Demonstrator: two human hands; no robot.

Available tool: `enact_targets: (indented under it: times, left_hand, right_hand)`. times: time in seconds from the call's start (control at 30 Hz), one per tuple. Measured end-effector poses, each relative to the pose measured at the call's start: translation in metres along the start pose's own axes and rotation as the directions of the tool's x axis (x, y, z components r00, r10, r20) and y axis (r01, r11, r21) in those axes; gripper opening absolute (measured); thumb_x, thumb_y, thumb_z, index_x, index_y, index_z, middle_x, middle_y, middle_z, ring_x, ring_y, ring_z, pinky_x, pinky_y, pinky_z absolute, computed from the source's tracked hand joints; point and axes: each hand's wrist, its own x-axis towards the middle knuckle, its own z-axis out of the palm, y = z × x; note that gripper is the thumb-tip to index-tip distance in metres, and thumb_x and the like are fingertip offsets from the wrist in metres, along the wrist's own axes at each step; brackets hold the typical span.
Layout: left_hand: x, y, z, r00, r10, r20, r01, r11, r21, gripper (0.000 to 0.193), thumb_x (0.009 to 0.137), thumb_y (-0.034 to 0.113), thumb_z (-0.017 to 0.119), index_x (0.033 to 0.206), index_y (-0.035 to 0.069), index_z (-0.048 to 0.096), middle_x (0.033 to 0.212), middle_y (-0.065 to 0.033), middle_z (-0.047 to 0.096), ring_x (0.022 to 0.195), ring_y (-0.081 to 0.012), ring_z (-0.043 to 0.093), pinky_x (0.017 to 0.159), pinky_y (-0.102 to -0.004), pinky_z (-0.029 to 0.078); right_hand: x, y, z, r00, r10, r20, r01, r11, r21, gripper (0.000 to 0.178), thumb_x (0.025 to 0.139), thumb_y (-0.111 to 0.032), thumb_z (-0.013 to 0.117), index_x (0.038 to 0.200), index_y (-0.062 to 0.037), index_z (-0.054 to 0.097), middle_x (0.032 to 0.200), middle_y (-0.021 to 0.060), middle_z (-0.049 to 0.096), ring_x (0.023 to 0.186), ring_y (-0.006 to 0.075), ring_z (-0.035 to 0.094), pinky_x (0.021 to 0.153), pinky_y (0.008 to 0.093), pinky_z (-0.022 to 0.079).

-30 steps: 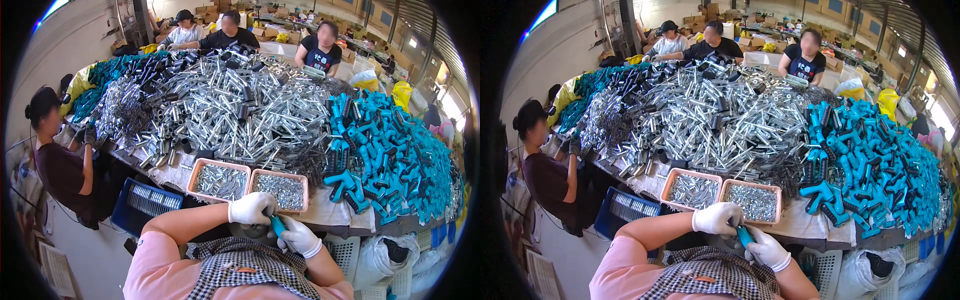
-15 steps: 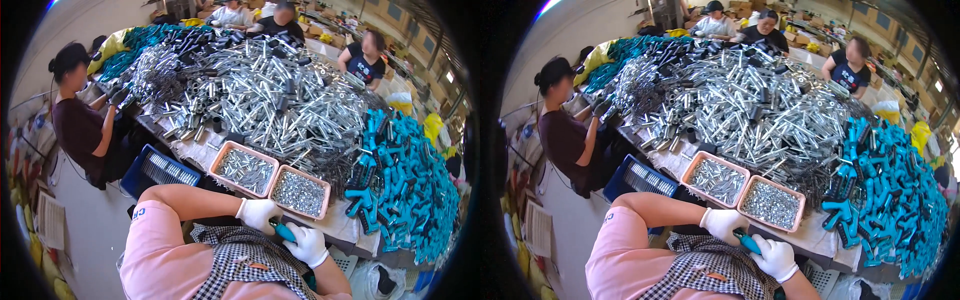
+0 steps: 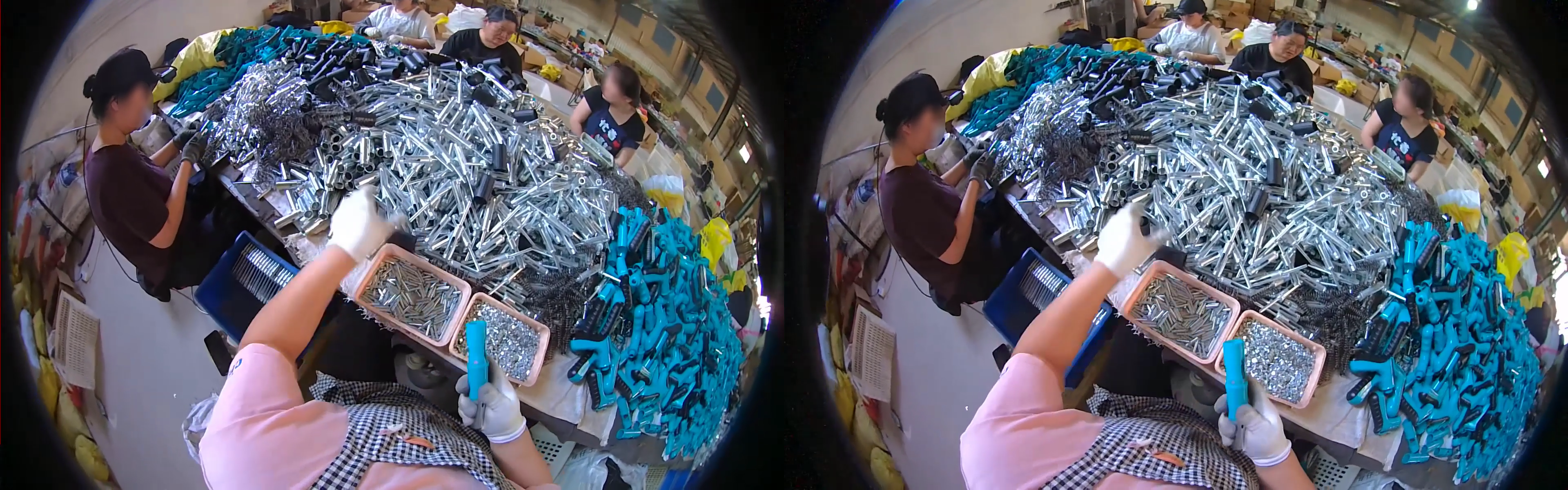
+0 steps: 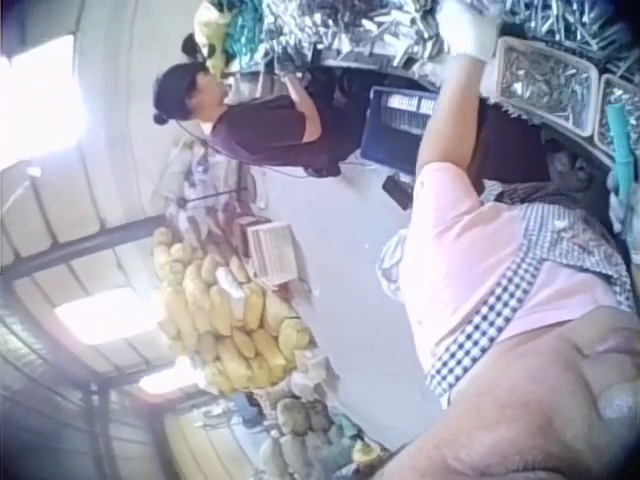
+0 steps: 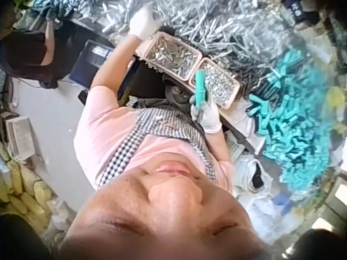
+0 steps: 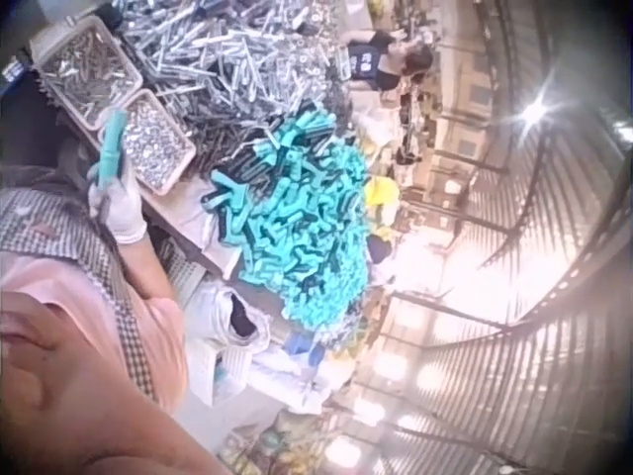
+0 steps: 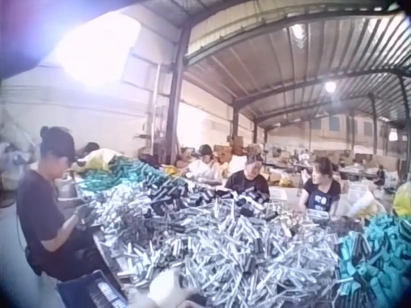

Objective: The recorder is sitting at a large workstation assembling metal cylinders into plastic handles alongside other workers.

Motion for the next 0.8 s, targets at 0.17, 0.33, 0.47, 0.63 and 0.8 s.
enact_targets:
  times: [0.17,0.33,0.47,0.63,0.8]
  left_hand:
    - [0.023,-0.075,0.055,0.992,-0.122,0.032,0.124,0.991,-0.047,0.051,0.072,0.035,0.078,0.108,0.001,0.065,0.1,-0.0215,0.069,0.096,-0.0372,0.066,0.087,-0.0434,0.052]
    - [-0.002,-0.039,0.018,0.954,0.048,0.295,0.27,0.278,-0.922,0.05,0.093,0.012,0.067,0.138,-0.004,0.051,0.108,-0.0052,0.067,0.093,-0.0141,0.064,0.086,-0.0281,0.051]
    - [-0.044,0.003,-0.003,0.859,0.324,0.396,0.402,0.049,-0.914,0.063,0.095,0.027,0.067,0.144,-0.003,0.042,0.116,-0.0069,0.063,0.101,-0.0164,0.063,0.094,-0.035,0.05]
    - [-0.082,0.063,-0.033,0.767,0.436,0.471,0.261,0.458,-0.85,0.044,0.098,0.024,0.058,0.132,-0.004,0.055,0.09,-0.002,0.065,0.08,-0.0096,0.055,0.075,-0.0273,0.048]
    - [-0.149,0.087,-0.02,0.546,0.544,0.637,0.47,0.43,-0.771,0.054,0.099,0.032,0.06,0.14,-0.002,0.049,0.099,-0.0051,0.065,0.09,-0.013,0.06,0.087,-0.029,0.05]
  right_hand:
    - [0.008,0.002,0.007,0.991,0.102,0.091,-0.115,0.98,0.16,0.073,0.088,-0.034,0.067,0.144,-0.0076,0.028,0.105,0.0176,0.057,0.061,0.0198,0.054,0.045,0.0323,0.044]
    - [-0.005,-0.002,0.006,0.99,0.114,0.086,-0.134,0.949,0.284,0.074,0.088,-0.035,0.07,0.146,-0.0114,0.03,0.106,0.0178,0.06,0.056,0.0172,0.051,0.041,0.0269,0.037]
    - [-0.001,0.001,0.011,0.976,0.088,0.197,-0.158,0.914,0.373,0.074,0.089,-0.034,0.07,0.146,-0.0097,0.03,0.108,0.0171,0.061,0.056,0.0159,0.05,0.041,0.0251,0.037]
    - [-0.007,0.007,0.01,0.966,0.06,0.252,-0.162,0.898,0.409,0.074,0.089,-0.036,0.07,0.147,-0.0094,0.032,0.109,0.0145,0.062,0.056,0.0141,0.048,0.043,0.0252,0.037]
    - [-0.015,0.025,0.011,0.975,0.028,0.222,-0.119,0.905,0.409,0.07,0.09,-0.032,0.069,0.148,-0.0167,0.032,0.109,0.0133,0.058,0.061,0.0151,0.048,0.049,0.0271,0.04]
